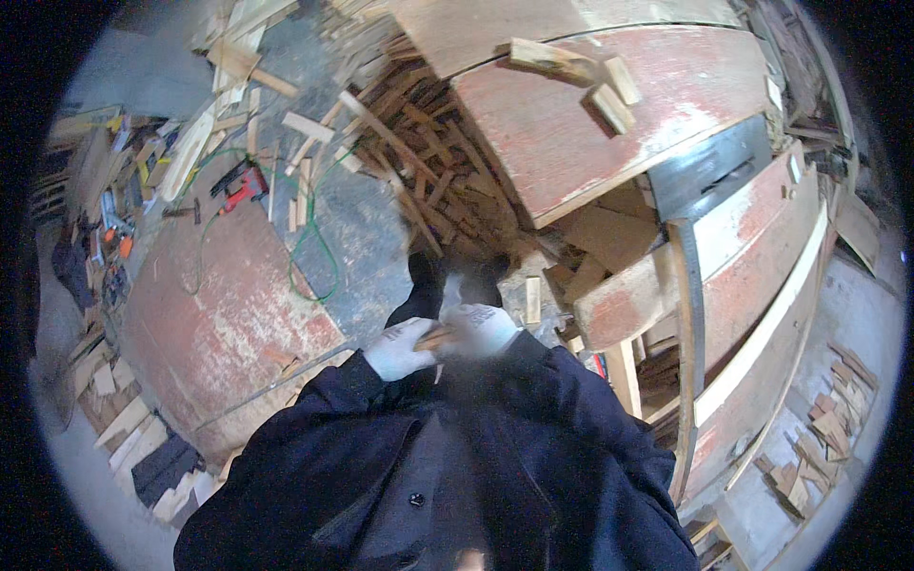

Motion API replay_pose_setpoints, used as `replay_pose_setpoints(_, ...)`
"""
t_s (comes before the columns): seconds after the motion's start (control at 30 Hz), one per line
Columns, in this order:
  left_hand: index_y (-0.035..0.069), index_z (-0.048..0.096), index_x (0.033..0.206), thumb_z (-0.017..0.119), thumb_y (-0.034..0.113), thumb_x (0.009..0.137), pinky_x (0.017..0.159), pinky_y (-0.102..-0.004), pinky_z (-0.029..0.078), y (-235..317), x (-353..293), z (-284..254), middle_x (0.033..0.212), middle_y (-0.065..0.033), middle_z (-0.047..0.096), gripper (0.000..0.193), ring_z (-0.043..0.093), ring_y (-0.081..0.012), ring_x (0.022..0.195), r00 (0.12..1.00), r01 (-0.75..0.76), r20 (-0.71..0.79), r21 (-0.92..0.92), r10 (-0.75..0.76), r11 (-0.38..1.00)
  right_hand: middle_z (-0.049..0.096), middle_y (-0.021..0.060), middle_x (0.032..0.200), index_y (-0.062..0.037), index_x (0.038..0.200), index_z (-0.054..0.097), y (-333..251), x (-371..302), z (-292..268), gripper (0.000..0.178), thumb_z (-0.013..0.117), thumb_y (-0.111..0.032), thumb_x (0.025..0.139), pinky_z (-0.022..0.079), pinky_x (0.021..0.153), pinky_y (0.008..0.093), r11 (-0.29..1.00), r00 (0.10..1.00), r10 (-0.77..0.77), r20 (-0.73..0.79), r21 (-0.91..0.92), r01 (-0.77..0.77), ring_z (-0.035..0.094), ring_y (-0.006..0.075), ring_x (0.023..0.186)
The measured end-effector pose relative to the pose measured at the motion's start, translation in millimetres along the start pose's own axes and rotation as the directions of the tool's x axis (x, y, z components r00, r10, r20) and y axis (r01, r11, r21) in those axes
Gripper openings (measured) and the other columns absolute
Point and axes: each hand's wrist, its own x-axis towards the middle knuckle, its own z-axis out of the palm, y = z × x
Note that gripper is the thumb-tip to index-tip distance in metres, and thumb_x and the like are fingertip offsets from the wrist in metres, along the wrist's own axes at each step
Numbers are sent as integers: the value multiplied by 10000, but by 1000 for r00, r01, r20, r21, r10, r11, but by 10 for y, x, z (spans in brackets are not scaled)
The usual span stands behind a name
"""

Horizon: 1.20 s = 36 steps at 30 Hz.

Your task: The person uses a nail gun to fasten wooden strips to a frame on the floor, then uses a hammer to adjust the frame. They gather small wood pieces, place them on a table saw, and cut them into smaller pieces, stacking the cut pieces on the table.

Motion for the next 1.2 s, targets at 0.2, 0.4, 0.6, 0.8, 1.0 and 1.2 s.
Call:
replay_pose_setpoints(0.2,36,631,1272,716,402,896,982,-459,502,121,130,-49,1196,-228,669,531,650,-408,1157,998,58,-33,-103,-62,993,698,204,1031,-59,1124,673,150,-1,-75,506,740,-501,888,537,889,488,996,983,-87,-159,-20,85,675,413,1032)
replay_pose_setpoints(0.4,15,649,1252,709,330,872,928,-472,533,96,242,63,1119,-243,690,498,678,-418,1089,995,87,-32,-91,-91,992,719,186,1094,-65,1202,692,257,-15,-128,549,801,-472,851,548,919,456,999,990,-52,-130,4,53,693,381,1062)
replay_pose_setpoints(0.6,12,613,1298,722,357,876,936,-480,522,69,270,226,1178,-274,678,557,665,-435,1105,996,84,-29,-119,-88,989,711,205,1126,-20,1220,682,336,-43,-125,610,815,-482,844,541,932,443,999,997,3,-74,34,0,686,394,1090)
replay_pose_setpoints(0.8,12,610,1332,724,328,856,960,-483,518,60,290,293,1164,-264,696,582,672,-430,1117,992,115,-38,-178,-124,977,710,209,1126,-30,1240,665,365,-27,-130,576,793,-444,861,544,925,474,1000,999,24,-45,11,-24,681,406,1087)
replay_pose_setpoints(1.0,-7,614,1338,720,292,850,956,-475,524,33,330,371,1147,-276,703,583,681,-434,1095,985,122,-92,-213,-144,970,716,211,1109,-23,1261,652,343,20,-207,576,786,-428,873,546,924,473,999,999,16,-33,-39,-17,687,407,1079)
replay_pose_setpoints(1.2,-16,623,1322,710,285,849,948,-470,522,35,345,413,1147,-275,705,568,684,-428,1095,982,145,-78,-251,-169,957,718,210,1112,-23,1262,654,394,16,-197,576,789,-424,871,547,923,469,998,999,17,-45,-62,-20,689,403,1081)
